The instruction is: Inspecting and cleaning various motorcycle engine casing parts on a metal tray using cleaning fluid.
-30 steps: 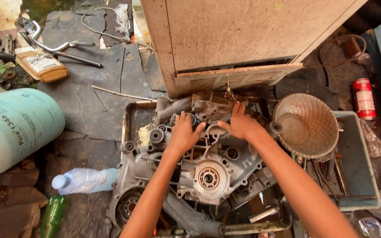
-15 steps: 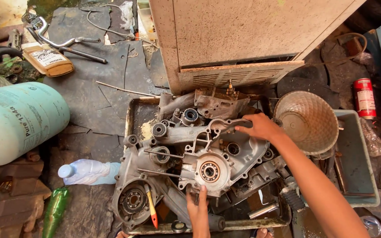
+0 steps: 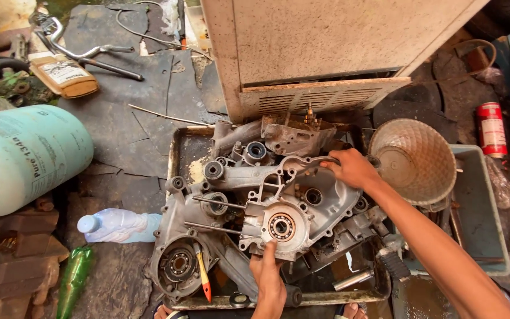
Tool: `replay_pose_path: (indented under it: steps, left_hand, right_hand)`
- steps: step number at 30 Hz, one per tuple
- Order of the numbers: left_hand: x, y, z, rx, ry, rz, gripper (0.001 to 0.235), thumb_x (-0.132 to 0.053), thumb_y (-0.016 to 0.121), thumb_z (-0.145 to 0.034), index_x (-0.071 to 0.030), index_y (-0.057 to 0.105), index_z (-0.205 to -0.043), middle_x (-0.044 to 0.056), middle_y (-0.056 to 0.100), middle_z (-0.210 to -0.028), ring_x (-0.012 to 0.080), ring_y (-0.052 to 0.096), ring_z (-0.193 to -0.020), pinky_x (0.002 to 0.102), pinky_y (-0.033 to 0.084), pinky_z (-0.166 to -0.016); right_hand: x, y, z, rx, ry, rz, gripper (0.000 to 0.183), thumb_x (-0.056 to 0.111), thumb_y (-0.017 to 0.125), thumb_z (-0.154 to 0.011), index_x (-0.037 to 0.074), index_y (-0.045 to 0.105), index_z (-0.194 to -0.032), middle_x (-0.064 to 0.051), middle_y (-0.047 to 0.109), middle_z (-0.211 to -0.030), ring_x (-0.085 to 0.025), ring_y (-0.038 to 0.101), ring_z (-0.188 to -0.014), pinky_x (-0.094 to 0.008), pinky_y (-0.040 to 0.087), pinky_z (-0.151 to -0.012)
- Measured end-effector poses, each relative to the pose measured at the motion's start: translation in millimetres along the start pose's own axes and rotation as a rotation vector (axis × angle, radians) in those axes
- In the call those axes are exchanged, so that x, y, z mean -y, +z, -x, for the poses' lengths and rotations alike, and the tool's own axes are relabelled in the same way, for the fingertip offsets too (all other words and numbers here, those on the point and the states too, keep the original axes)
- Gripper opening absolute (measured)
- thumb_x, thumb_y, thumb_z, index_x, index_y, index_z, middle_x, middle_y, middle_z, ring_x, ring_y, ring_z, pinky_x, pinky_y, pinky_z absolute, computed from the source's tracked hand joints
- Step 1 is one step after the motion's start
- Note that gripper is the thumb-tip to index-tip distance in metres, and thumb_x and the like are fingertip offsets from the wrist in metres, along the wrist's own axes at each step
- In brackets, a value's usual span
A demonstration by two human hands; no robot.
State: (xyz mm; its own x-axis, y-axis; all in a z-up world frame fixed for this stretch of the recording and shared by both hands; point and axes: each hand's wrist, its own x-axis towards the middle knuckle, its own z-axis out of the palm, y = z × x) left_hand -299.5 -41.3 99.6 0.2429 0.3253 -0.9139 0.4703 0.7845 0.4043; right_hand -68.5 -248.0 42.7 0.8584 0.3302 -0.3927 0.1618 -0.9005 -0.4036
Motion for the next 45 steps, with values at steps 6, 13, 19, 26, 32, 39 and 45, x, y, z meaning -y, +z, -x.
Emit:
replay_pose_path:
  steps: [6, 13, 19, 26, 32, 39, 45]
  left_hand:
    - [-14.9, 3.4, 14.4, -0.019, 0.095, -0.018, 0.04, -0.017, 0.074, -0.081, 0.007, 0.061, -0.11, 0.017, 0.07, -0.108, 0.0287, 0.061, -0.105, 0.041, 0.045, -0.097]
    - [-33.0, -4.9, 0.1, -0.024, 0.034, -0.148, 0.1, -0.037, 0.075, -0.078, 0.003, 0.026, -0.156, 0.009, 0.054, -0.155, 0.0262, 0.046, -0.145, 0.053, 0.042, -0.108]
    - [-40.3, -26.4, 2.4, -0.001, 0.1, -0.038, 0.033, -0.018, 0.073, -0.081, -0.001, 0.063, -0.107, 0.014, 0.07, -0.101, 0.0281, 0.062, -0.092, 0.047, 0.043, -0.071]
    - [-41.7, -37.4, 5.0, -0.029, 0.019, -0.081, 0.065, -0.024, 0.071, -0.077, -0.002, 0.048, -0.133, 0.011, 0.06, -0.121, 0.0241, 0.053, -0.098, 0.041, 0.033, -0.076]
    - [-23.5, -44.4, 1.8, 0.006, -0.005, -0.162, 0.117, -0.034, 0.078, -0.069, -0.007, 0.013, -0.162, 0.011, 0.03, -0.166, 0.0285, 0.035, -0.151, 0.049, 0.031, -0.122]
    - [-19.3, -40.1, 16.4, -0.038, 0.044, -0.064, 0.107, -0.024, 0.081, -0.067, -0.005, 0.028, -0.158, 0.014, 0.046, -0.155, 0.0319, 0.051, -0.139, 0.048, 0.044, -0.115]
    - [-18.9, -37.5, 25.7, -0.101, 0.012, -0.059, 0.112, -0.024, 0.084, -0.066, -0.012, 0.024, -0.161, 0.011, 0.035, -0.162, 0.036, 0.043, -0.145, 0.054, 0.047, -0.114]
  right_hand:
    - [14.2, -14.8, 6.1, 0.058, 0.028, -0.03, 0.039, 0.04, 0.059, -0.102, 0.005, 0.074, -0.109, -0.008, 0.057, -0.052, -0.016, 0.041, -0.04, -0.033, 0.043, -0.052]
    - [23.8, -12.4, 17.6, 0.014, 0.043, 0.009, 0.042, 0.042, 0.058, -0.102, 0.005, 0.077, -0.111, -0.008, 0.055, -0.047, -0.017, 0.037, -0.039, -0.034, 0.037, -0.048]
    - [33.1, -7.8, 37.2, -0.051, -0.028, 0.059, 0.047, 0.043, 0.059, -0.103, 0.004, 0.069, -0.08, -0.008, 0.052, -0.045, -0.018, 0.037, -0.039, -0.035, 0.037, -0.047]
    - [39.3, -11.7, 59.2, -0.105, -0.024, -0.003, 0.038, 0.037, 0.06, -0.102, 0.004, 0.077, -0.099, -0.003, 0.045, -0.038, -0.014, 0.031, -0.032, -0.029, 0.029, -0.037]
    - [17.7, -7.3, 75.0, -0.145, 0.026, 0.0, 0.047, 0.043, 0.059, -0.101, 0.009, 0.072, -0.071, -0.003, 0.055, -0.046, -0.014, 0.038, -0.036, -0.028, 0.038, -0.04]
    - [26.3, -30.3, 92.8, -0.187, 0.076, 0.003, 0.04, 0.041, 0.061, -0.099, 0.008, 0.078, -0.084, -0.006, 0.07, -0.059, -0.016, 0.048, -0.04, -0.032, 0.043, -0.042]
    - [30.1, -42.9, 111.0, -0.289, 0.024, -0.012, 0.03, 0.035, 0.065, -0.097, 0.01, 0.081, -0.096, -0.007, 0.07, -0.061, -0.017, 0.046, -0.04, -0.036, 0.038, -0.042]
